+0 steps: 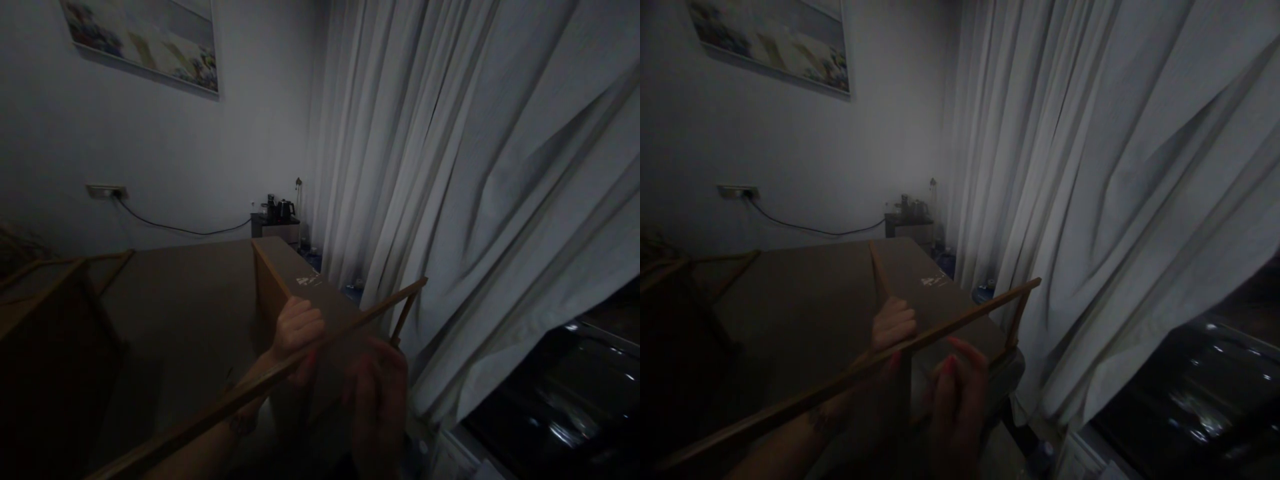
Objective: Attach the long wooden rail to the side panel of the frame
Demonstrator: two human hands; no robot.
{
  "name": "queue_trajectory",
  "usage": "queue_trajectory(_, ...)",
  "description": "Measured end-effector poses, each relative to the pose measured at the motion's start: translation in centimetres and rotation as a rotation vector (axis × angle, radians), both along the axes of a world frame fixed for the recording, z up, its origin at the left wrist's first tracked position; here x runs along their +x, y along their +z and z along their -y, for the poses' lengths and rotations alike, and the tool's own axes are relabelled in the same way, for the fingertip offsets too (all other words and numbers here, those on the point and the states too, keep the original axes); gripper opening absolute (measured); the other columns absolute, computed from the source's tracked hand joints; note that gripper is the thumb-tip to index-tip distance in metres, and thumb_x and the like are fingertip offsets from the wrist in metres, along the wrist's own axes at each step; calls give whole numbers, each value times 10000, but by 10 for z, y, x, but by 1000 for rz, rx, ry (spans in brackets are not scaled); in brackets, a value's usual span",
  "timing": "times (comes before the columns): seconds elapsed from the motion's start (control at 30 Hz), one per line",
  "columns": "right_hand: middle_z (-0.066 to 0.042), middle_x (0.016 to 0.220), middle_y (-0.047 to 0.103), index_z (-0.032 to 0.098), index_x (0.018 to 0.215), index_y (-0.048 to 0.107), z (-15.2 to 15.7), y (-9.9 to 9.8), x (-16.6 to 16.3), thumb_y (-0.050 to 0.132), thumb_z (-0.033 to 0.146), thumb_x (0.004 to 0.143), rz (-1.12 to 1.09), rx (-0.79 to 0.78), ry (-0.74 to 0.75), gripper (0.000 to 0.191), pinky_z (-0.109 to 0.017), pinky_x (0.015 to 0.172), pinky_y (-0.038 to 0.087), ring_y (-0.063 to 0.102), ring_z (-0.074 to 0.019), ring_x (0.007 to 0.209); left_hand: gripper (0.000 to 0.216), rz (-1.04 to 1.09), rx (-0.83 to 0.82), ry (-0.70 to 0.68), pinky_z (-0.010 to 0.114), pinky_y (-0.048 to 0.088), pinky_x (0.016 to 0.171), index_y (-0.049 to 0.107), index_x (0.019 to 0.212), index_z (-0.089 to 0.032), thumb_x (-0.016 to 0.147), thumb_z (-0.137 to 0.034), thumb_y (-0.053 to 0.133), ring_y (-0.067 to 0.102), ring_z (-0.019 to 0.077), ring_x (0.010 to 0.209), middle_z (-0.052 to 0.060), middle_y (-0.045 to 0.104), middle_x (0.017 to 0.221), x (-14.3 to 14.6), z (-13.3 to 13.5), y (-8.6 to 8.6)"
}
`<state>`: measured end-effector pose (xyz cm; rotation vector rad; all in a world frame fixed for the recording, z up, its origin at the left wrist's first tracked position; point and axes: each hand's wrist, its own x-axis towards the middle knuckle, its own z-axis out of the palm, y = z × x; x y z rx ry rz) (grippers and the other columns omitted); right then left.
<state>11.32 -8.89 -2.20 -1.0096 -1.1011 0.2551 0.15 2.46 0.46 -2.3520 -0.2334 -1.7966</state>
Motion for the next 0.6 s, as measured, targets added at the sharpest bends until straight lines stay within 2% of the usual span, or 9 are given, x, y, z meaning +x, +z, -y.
queue_trajectory(0.1, 83, 568, 520, 232, 1040, 569, 1, -5, -1, 479, 383, 982, -94, -34, 93, 185, -156, 391, 411, 507, -72, 409, 497, -6, -30, 28, 358, 250, 543, 334, 608, -235, 955, -504, 102, 320, 181, 519, -14, 329, 515, 1, 4, 3)
queue_trajectory(0.17, 54, 630, 592, 237, 994, 601, 3, -10, 2, 505, 390, 972, -12, 20, 11, 182, -164, 425, 453, 547, -72, 438, 514, 2, -45, 49, 361, 258, 540, 326, 593, -237, 956, -513, 90, 325, 183, 519, -13, 327, 509, 2, 8, 5)
queue_trajectory(0.3, -6, 746, 700, 263, 978, 655, 7, -18, 13, 554, 345, 951, 295, 154, -149, 133, -230, 518, 538, 653, -126, 560, 529, 12, -35, 62, 365, 290, 534, 330, 574, -236, 956, -515, 93, 336, 180, 509, -11, 340, 497, 1, 10, 7)
queue_trajectory(0.47, -5, 700, 730, 250, 995, 660, 8, -3, 28, 571, 290, 939, 592, 241, -118, 112, -266, 536, 579, 698, -159, 571, 525, 1, -40, 93, 361, 317, 540, 337, 579, -231, 974, -460, 78, 348, 174, 518, -12, 338, 506, 1, 8, 8)
queue_trajectory(0.6, -11, 717, 737, 258, 901, 686, 11, 4, 27, 520, 301, 963, 653, 197, -111, 182, -264, 541, 580, 710, -157, 594, 520, -27, -36, 108, 373, 329, 531, 311, 591, -236, 960, -511, 69, 364, 177, 515, -11, 355, 498, 2, 7, 6)
